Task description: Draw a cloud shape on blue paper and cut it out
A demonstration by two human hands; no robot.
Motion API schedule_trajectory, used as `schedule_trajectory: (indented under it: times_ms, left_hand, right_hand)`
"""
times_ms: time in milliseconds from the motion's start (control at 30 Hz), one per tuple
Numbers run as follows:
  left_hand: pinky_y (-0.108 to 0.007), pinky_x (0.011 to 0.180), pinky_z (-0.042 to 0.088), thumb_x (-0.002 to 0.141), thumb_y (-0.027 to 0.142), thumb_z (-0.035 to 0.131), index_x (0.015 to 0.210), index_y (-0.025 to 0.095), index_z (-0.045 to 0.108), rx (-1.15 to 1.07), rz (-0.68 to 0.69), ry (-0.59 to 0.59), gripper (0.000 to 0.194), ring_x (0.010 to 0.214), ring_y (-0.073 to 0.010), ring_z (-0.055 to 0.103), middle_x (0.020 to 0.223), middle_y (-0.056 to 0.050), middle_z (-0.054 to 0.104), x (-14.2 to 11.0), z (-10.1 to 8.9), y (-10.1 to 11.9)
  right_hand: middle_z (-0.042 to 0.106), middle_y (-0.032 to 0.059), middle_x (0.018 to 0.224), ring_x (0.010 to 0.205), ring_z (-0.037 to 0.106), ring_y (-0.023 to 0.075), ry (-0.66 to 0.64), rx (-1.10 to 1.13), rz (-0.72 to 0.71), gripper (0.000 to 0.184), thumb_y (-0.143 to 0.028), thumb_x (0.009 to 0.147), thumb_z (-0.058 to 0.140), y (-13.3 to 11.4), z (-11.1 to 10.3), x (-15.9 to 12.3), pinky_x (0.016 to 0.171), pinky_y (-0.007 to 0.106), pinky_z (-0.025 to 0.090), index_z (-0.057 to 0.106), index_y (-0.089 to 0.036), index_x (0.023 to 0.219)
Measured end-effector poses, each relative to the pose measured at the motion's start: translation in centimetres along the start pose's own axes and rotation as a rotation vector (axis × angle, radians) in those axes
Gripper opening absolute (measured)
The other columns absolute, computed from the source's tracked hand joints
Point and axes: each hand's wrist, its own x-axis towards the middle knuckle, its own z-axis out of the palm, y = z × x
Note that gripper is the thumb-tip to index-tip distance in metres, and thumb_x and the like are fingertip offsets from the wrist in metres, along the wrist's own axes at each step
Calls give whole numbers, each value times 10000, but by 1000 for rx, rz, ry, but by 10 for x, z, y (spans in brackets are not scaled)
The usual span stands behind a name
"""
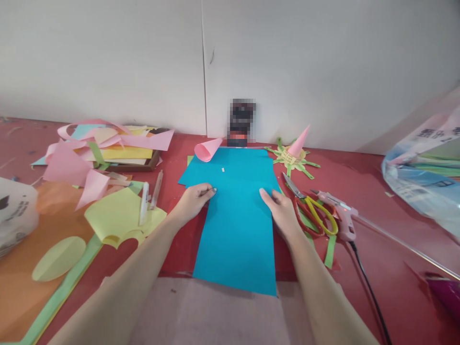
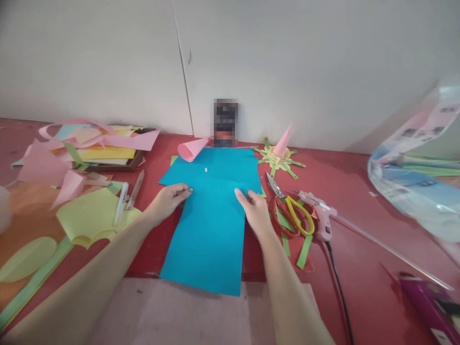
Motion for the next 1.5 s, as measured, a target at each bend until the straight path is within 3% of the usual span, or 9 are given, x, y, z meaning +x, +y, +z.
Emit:
schedule_trajectory:
  times_ms: [200,367,467,600,833,1100,1333,1400,1500]
  left_hand:
    - [-246,539,264,802,408,482,581,195,346,-150,-22,-26,336,537,-105,300,578,48,278,0,0,-1]
    - [-241,530,254,785,404,504,573,196,306,-215,-43,-64,357,533,-99,289,574,53,270,-1,0,0]
    - [-244,528,236,784,405,500,574,198,287,-215,-50,-74,364,540,-98,267,585,51,252,-1,0,2]
    - [-246,522,223,780,399,498,570,198,294,-210,-59,-81,355,546,-101,257,586,47,247,-1,-1,5]
    - [-240,537,256,775,405,494,578,197,311,-190,-75,-56,341,553,-105,294,596,46,276,-3,-2,9]
    - [-252,604,337,796,452,475,665,182,528,-54,-62,23,304,629,-139,441,625,28,465,0,0,2]
    - [-324,835,400,724,541,554,822,178,641,-218,-201,145,385,988,-257,519,938,-57,644,0,0,-5]
    - [-341,845,408,710,556,567,837,171,648,-233,-210,154,414,1002,-265,521,948,-59,652,0,0,-8]
    - [-334,841,422,690,563,590,828,170,655,-282,-211,184,422,1000,-259,535,961,-55,664,1,0,-11]
  right_hand:
    - [593,35,680,711,542,205,63,26,48,390,-551,764,530,2,2,1,642,304,416,648,-180,744]
    - [651,44,912,906,566,230,16,117,39,437,-546,809,471,0,1,-1,743,311,433,658,-205,1007]
    - [642,28,863,886,556,218,-3,97,18,433,-541,813,467,-1,0,-1,734,297,424,658,-199,997]
    - [600,25,734,745,530,196,33,23,28,395,-541,793,484,1,0,1,619,274,398,644,-180,805]
    - [397,-17,546,563,397,152,65,-29,19,365,-548,779,485,4,1,3,512,253,316,506,-210,643]
    - [220,-52,567,521,231,109,-88,-25,-41,412,-550,812,442,-1,5,1,499,246,236,312,-214,612]
    - [220,-60,549,527,266,107,-99,-62,-56,419,-525,828,425,-3,7,0,620,247,306,285,-208,593]
    - [223,-62,544,529,284,106,-93,-53,-60,430,-525,826,433,-4,7,0,647,251,315,281,-205,583]
    - [207,-58,563,524,261,106,-109,21,-49,437,-542,806,466,-7,7,-2,563,243,293,278,-213,587]
